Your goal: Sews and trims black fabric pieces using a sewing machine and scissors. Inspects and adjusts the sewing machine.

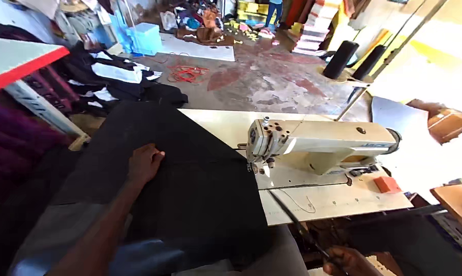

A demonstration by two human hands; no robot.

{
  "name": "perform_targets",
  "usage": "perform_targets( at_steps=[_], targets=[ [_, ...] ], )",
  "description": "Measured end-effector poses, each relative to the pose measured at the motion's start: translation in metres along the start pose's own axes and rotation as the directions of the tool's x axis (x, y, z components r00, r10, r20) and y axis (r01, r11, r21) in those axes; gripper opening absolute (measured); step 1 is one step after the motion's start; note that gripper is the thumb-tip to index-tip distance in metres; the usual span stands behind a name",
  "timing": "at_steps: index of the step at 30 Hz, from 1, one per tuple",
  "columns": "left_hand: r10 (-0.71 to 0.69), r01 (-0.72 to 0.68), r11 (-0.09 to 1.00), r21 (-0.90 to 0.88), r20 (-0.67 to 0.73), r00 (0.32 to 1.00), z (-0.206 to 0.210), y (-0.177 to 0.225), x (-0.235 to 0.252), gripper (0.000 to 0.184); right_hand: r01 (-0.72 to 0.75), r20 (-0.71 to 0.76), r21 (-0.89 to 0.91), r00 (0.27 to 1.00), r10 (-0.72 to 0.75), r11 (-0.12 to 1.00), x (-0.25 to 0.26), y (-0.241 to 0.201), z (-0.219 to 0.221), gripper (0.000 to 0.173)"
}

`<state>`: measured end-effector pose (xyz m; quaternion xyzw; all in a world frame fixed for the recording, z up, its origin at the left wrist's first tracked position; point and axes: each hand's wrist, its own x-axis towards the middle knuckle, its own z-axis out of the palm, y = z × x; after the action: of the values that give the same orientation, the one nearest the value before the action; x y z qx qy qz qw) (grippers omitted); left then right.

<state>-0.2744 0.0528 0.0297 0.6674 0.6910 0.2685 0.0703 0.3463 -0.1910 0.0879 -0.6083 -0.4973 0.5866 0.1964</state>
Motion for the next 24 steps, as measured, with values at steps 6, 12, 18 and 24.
perform_targets(
  at_steps=[6,12,18,24],
  targets=[
    [-0.382,0.374,0.900,-0.222,0.010,0.924,0.007,0.052,0.053,0.041,-0.043,-0.421,-0.175,0.907,-0.035,0.984,0.065,0.013,-0.025,0.048],
    [-0.465,0.464,0.871,-0.161,0.033,0.885,0.012,0.062,0.078,0.046,-0.050,-0.571,-0.576,0.739,-0.357,0.816,0.120,-0.019,-0.050,0.035],
    [-0.441,0.444,0.866,-0.228,0.070,0.895,0.031,0.068,0.119,0.044,0.306,-0.109,-0.672,0.860,-0.499,0.674,0.128,-0.013,0.009,0.064],
    [-0.522,0.522,0.853,-0.007,-0.030,0.852,0.045,0.058,0.161,0.056,0.523,-0.103,-0.335,0.806,-0.582,0.784,0.092,-0.007,0.024,0.038]
  ],
)
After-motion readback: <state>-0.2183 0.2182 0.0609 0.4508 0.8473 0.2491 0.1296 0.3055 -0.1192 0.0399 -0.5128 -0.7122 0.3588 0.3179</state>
